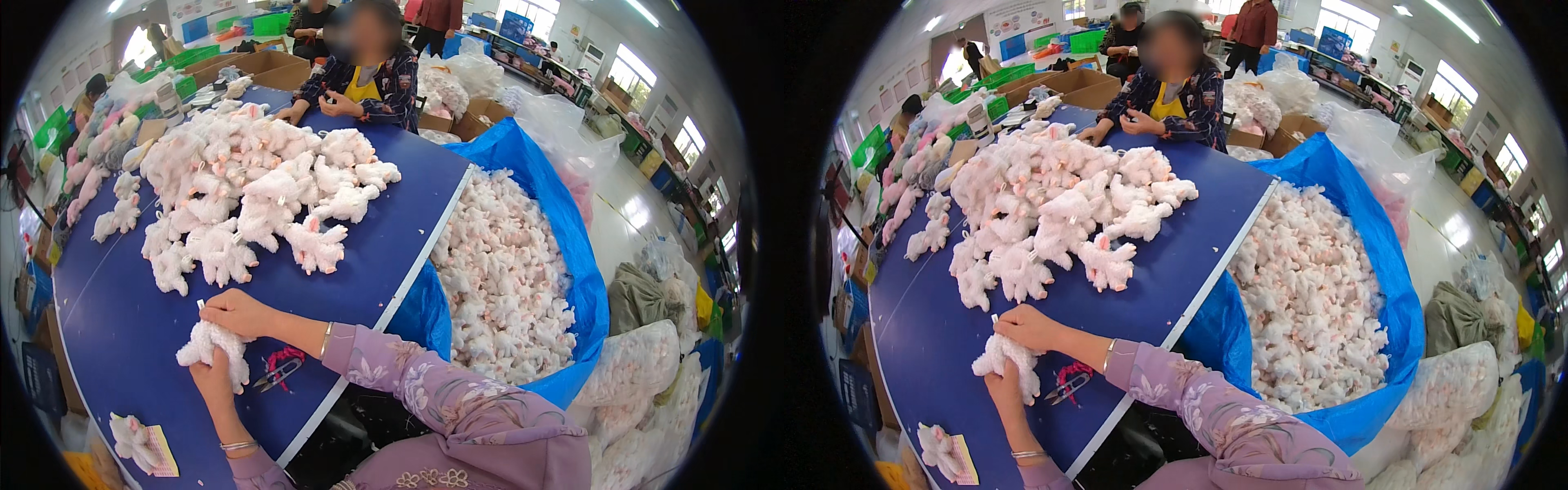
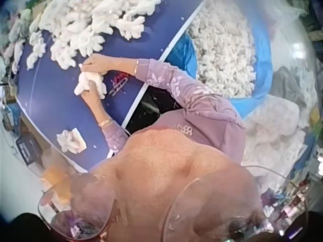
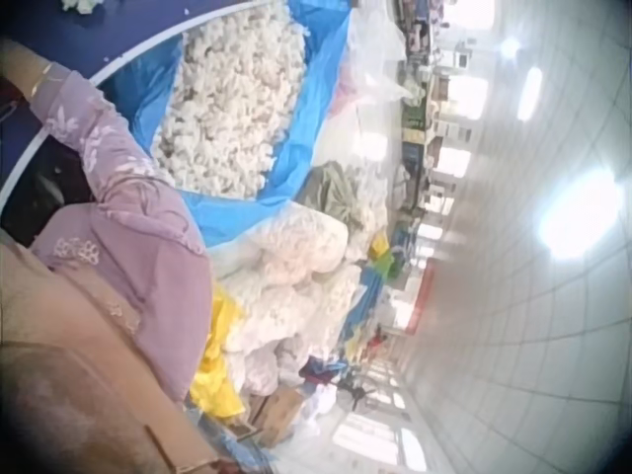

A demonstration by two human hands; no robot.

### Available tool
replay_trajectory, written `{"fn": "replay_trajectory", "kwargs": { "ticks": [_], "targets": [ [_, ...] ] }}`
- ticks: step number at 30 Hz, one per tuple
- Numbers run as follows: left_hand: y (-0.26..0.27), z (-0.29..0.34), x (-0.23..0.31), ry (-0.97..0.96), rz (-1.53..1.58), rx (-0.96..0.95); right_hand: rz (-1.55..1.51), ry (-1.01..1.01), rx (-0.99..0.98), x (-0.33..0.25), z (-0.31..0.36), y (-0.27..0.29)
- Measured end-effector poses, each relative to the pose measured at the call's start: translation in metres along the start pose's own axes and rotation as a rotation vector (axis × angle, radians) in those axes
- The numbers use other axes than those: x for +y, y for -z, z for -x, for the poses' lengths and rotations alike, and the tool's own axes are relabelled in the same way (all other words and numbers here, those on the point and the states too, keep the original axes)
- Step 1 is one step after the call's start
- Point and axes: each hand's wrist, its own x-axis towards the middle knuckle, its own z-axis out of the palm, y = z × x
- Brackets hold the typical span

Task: The person trims excess fabric and threads from small white stuffed animals using scissors. They pick up each toy, snip loose threads, and place the finished items on the table.

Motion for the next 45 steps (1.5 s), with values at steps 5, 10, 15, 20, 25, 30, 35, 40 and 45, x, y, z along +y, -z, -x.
{"fn": "replay_trajectory", "kwargs": {
  "ticks": [5, 10, 15, 20, 25, 30, 35, 40, 45],
  "targets": [
    [0.017, -0.003, -0.011, -0.132, -0.101, -0.081, 0.040, 0.026, -0.013, -0.002, -0.005, -0.008],
    [0.001, 0.001, 0.004, -0.004, -0.168, -0.108, 0.146, -0.010, 0.268, 0.010, -0.003, 0.014],
    [0.002, 0.013, 0.022, 0.027, 0.134, -0.217, -0.170, -0.066, 0.291, 0.007, -0.007, 0.008],
    [0.002, 0.006, 0.008, 0.084, 0.348, -0.098, -0.416, -0.251, 0.174, 0.013, -0.013, 0.012],
    [0.008, 0.001, 0.004, 0.029, 0.440, -0.021, -0.251, -0.193, -0.004, -0.002, 0.000, -0.003],
    [0.007, 0.000, 0.008, -0.002, 0.522, 0.040, -0.108, -0.106, 0.088, 0.007, -0.001, -0.004],
    [0.010, 0.001, 0.005, 0.019, 0.390, 0.077, 0.313, 0.386, 0.254, -0.008, 0.005, -0.012],
    [0.007, 0.004, 0.013, -0.009, 0.323, 0.134, 0.465, 0.484, 0.084, -0.020, 0.011, -0.028],
    [0.006, 0.001, 0.001, -0.058, 0.369, 0.134, 0.410, 0.407, 0.086, -0.015, 0.011, -0.030]
  ]
}}
